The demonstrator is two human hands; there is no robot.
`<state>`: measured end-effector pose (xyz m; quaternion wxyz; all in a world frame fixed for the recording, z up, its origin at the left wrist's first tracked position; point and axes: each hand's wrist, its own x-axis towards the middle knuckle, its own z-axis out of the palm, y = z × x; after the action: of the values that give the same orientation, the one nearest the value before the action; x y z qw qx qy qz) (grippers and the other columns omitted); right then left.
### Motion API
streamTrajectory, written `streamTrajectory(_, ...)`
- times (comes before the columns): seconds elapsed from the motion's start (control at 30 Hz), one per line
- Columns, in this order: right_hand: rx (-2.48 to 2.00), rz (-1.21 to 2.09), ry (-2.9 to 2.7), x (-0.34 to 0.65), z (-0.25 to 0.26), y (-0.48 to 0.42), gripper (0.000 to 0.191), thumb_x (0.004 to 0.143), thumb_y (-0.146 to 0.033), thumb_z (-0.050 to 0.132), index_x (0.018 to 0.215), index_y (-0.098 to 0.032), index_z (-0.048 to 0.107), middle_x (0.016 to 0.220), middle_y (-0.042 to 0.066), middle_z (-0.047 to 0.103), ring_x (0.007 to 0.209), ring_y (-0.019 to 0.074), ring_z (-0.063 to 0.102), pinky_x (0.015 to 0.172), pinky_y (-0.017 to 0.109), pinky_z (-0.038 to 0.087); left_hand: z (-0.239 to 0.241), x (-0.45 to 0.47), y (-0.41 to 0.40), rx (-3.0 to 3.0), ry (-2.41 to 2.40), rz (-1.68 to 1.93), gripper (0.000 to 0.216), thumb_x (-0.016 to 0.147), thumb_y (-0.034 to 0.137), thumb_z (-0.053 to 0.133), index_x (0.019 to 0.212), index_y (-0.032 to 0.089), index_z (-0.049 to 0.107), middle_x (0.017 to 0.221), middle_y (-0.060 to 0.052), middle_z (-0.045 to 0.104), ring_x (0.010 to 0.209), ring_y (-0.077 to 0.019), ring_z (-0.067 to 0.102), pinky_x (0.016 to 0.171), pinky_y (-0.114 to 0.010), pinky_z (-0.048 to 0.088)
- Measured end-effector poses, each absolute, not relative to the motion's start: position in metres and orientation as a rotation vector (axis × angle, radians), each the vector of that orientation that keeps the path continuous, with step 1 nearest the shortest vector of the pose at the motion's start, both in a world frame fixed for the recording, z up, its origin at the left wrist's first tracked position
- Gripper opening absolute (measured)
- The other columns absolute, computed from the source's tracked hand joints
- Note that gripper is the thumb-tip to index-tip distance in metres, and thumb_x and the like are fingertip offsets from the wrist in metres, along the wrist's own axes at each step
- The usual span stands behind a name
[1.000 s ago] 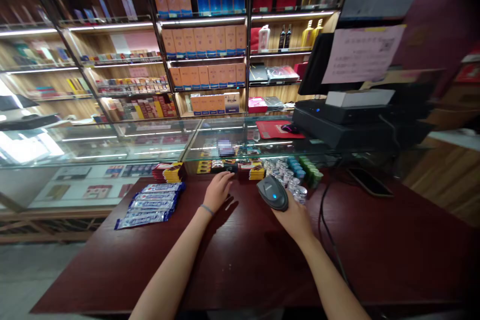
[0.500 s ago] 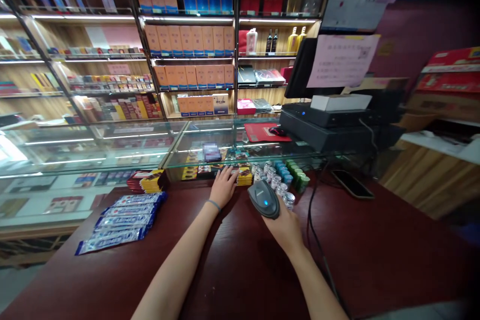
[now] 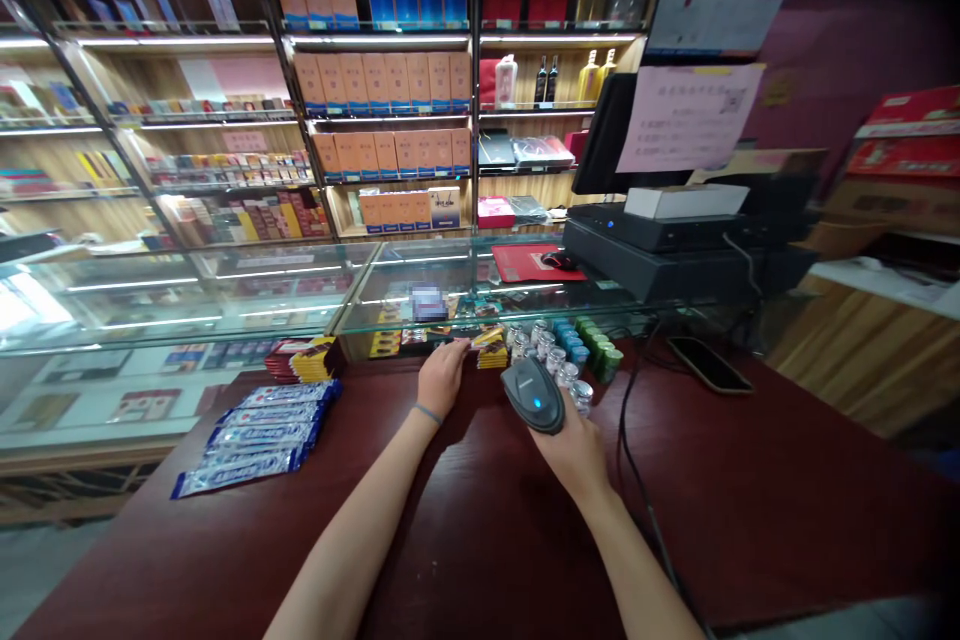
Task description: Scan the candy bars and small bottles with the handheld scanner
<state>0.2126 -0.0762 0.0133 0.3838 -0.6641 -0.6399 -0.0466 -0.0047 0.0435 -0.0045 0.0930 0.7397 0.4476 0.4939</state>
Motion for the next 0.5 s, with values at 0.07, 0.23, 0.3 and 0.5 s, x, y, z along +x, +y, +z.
streamTrajectory(0.07, -1.678, -0.147, -1.642, 0.212, 0.012, -0.078, 0.041, 0.078, -0.038, 0.061, 0.116, -0.022, 0.061, 0.073, 0.005, 0.073, 0.063, 0.0282, 0.069, 0.055, 0.033, 0.046, 0.004, -0.009, 0.034, 1.874, 1.342, 1.592, 0.029, 0.092, 0.028, 0.055, 0.118, 0.025, 0.067, 0.12, -0.008, 0.069, 0.113, -0.0251, 0.062, 0.107, -0.04, 0.043)
streamTrajectory(0.23, -1.652, -0.195, -1.696, 0.208, 0.012, -0.08, 0.04, 0.08, -0.041, 0.059, 0.116, -0.022, 0.059, 0.07, 0.004, 0.072, 0.059, 0.027, 0.068, 0.052, 0.031, 0.042, 0.007, -0.042, 0.002, 1.077, 1.112, 1.474, 0.039, 0.08, 0.042, 0.071, 0.11, 0.018, 0.067, 0.107, -0.009, 0.072, 0.09, -0.0224, 0.068, 0.079, -0.035, 0.057)
streamTrajectory(0.3, -1.614, -0.176, -1.759, 0.204, 0.012, -0.082, 0.041, 0.08, -0.039, 0.059, 0.117, -0.023, 0.056, 0.07, 0.002, 0.072, 0.059, 0.026, 0.069, 0.051, 0.03, 0.041, 0.002, -0.058, -0.013, 0.914, 1.012, 1.416, 0.045, 0.073, 0.042, 0.078, 0.108, 0.016, 0.066, 0.103, -0.009, 0.072, 0.083, -0.0197, 0.069, 0.075, -0.033, 0.058)
streamTrajectory(0.5, -1.415, -0.15, -2.025, 0.187, 0.005, -0.089, 0.046, 0.077, -0.027, 0.061, 0.121, -0.023, 0.049, 0.078, 0.001, 0.074, 0.06, 0.0235, 0.07, 0.051, 0.027, 0.041, -0.01, -0.083, -0.031, 0.786, 0.939, 1.426, 0.044, 0.069, 0.037, 0.082, 0.102, 0.013, 0.065, 0.091, -0.008, 0.073, 0.073, -0.0148, 0.069, 0.072, -0.028, 0.058)
